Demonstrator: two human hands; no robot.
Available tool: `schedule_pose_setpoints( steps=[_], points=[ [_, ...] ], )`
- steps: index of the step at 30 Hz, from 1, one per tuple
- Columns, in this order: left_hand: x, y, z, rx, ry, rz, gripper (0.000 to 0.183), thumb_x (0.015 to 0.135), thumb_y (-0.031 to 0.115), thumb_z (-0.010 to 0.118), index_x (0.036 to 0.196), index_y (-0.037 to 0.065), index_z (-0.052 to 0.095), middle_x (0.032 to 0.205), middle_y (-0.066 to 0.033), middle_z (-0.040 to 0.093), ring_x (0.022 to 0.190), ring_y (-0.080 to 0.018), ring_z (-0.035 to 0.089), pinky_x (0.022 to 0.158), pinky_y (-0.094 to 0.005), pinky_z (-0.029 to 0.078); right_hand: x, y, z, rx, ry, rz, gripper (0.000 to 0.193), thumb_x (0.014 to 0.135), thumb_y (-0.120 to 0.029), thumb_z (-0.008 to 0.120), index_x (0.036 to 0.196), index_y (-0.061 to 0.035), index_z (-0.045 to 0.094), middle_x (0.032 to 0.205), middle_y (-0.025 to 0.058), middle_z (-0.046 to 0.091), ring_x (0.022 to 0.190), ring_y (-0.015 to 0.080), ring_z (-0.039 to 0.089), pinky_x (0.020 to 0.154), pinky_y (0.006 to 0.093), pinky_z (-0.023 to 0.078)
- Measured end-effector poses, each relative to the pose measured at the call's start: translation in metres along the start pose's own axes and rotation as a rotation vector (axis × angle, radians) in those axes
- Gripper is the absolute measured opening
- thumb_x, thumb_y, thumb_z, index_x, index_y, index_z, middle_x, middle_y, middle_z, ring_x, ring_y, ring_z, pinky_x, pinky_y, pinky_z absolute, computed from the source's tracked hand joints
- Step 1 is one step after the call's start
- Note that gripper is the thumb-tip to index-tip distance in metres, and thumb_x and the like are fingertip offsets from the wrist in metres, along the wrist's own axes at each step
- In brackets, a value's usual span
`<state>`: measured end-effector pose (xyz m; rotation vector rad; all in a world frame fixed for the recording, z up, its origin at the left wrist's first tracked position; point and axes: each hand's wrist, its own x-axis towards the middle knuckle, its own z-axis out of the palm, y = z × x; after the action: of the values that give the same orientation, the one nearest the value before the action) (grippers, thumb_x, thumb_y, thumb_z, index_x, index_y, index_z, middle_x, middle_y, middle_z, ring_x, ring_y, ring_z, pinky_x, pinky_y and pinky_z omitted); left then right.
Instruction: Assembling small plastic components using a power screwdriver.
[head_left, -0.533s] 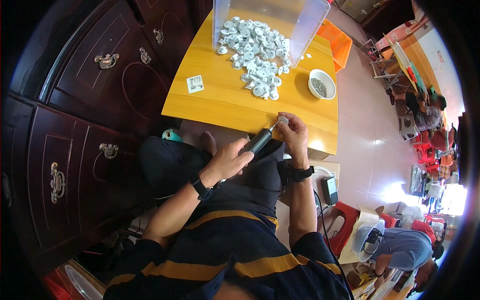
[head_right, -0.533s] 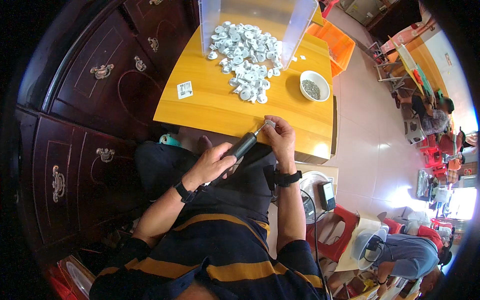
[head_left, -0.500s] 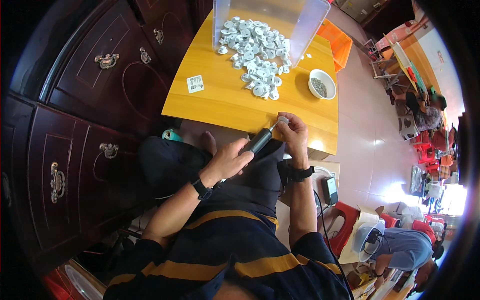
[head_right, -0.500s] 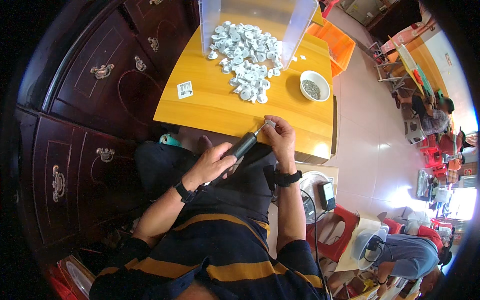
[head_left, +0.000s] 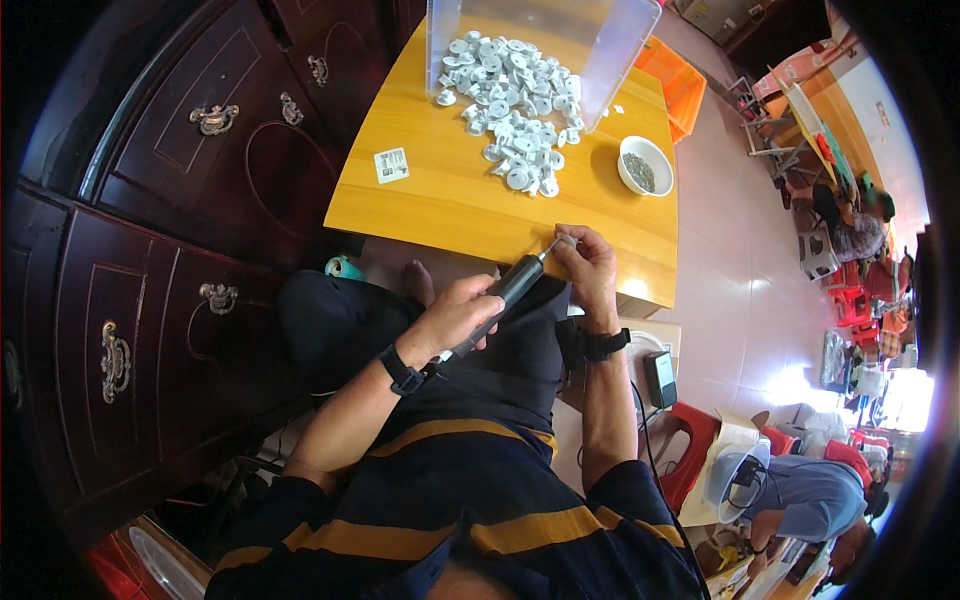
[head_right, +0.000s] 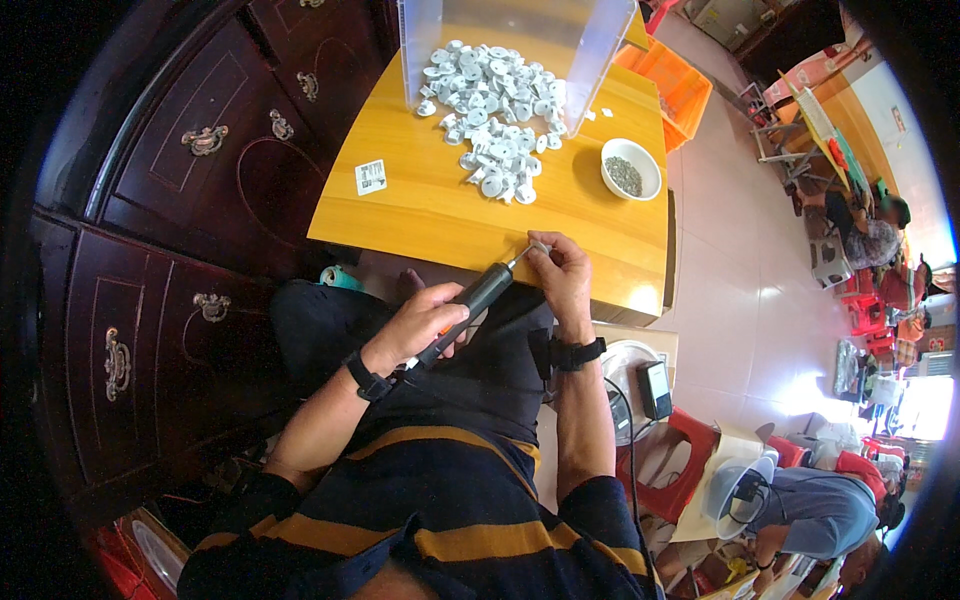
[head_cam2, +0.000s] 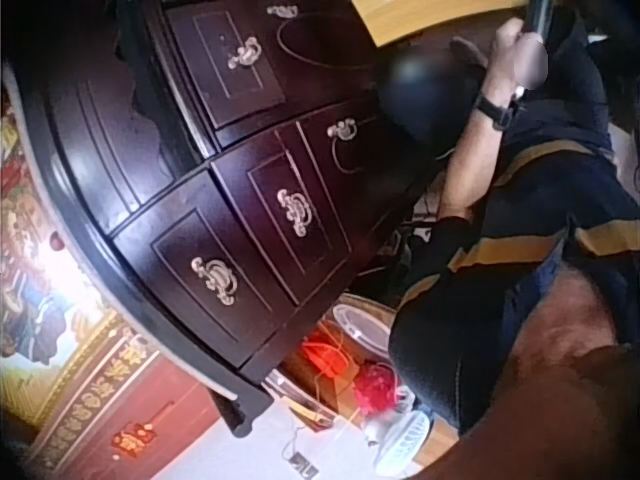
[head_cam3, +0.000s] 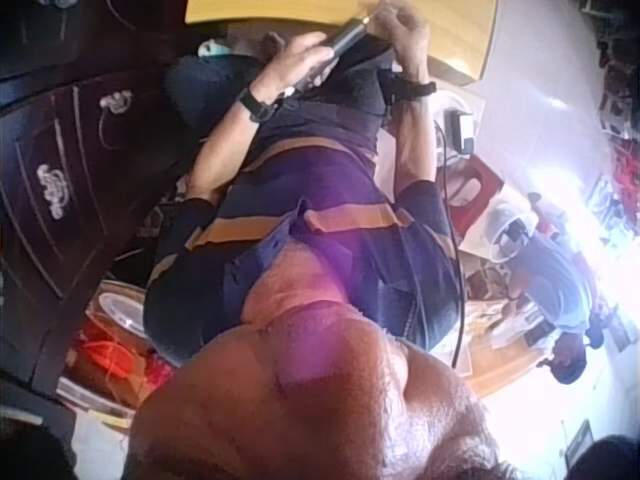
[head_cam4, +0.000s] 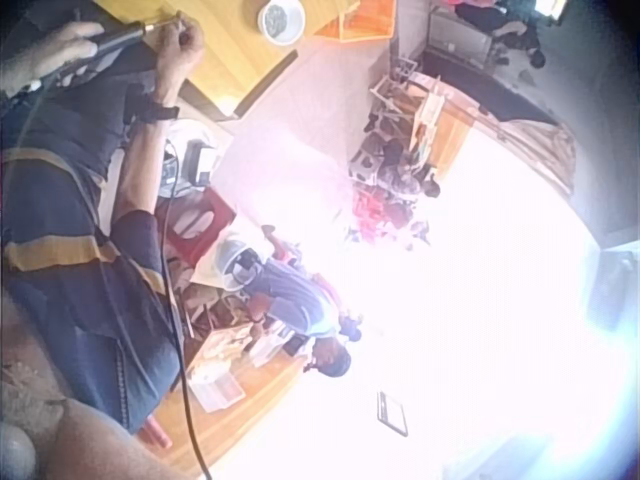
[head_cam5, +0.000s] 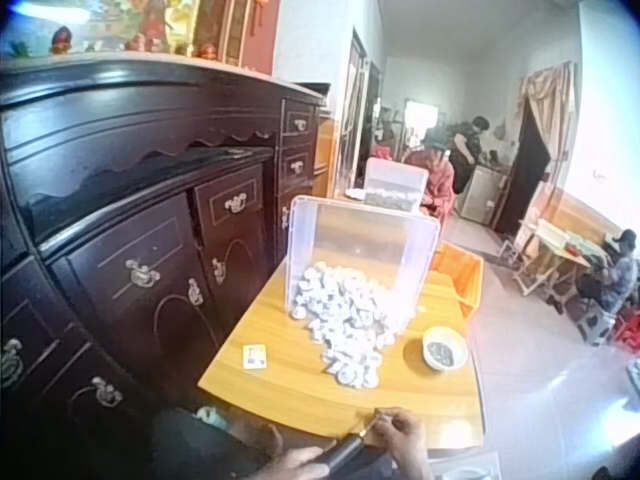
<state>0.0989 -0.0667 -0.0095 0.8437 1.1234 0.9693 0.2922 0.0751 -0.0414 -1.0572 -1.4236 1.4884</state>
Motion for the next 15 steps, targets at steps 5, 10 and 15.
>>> schedule_pose_setpoints(
  steps=[5, 10, 15],
  points=[
    [-0.001, 0.003, 0.001, 0.007, 0.0, -0.022, 0.019, 0.093, 0.021, 0.052, 0.086, 0.004, 0.052, 0.068, -0.004, 0.058, 0.05, -0.0109, 0.057, 0.046, -0.0242, 0.046, 0.001, 0.001, 0.0, -0.004, -0.002, -0.014, 0.02, 0.089, 0.003, 0.063, 0.108, -0.0001, 0.067, 0.093, 0.0017, 0.068, 0.084, 0.0082, 0.063, 0.078, 0.0211, 0.05],
    [-0.001, 0.007, 0.001, 0.031, -0.005, -0.018, 0.019, 0.093, 0.022, 0.052, 0.088, 0.004, 0.053, 0.069, -0.004, 0.058, 0.05, -0.011, 0.058, 0.047, -0.0243, 0.046, 0.002, 0.0, -0.001, -0.03, 0.002, -0.004, 0.019, 0.089, 0.002, 0.064, 0.107, 0.0001, 0.067, 0.094, 0.0018, 0.068, 0.085, 0.0082, 0.063, 0.078, 0.0212, 0.05],
    [-0.002, 0.016, 0.003, 0.059, 0.0, -0.045, 0.019, 0.093, 0.021, 0.052, 0.087, 0.003, 0.054, 0.069, -0.0039, 0.058, 0.051, -0.0111, 0.058, 0.048, -0.0252, 0.047, 0.001, 0.0, 0.0, -0.019, 0.008, -0.003, 0.019, 0.089, 0.001, 0.064, 0.107, 0.0, 0.067, 0.094, 0.0016, 0.068, 0.085, 0.0079, 0.062, 0.078, 0.021, 0.05]
  ],
)
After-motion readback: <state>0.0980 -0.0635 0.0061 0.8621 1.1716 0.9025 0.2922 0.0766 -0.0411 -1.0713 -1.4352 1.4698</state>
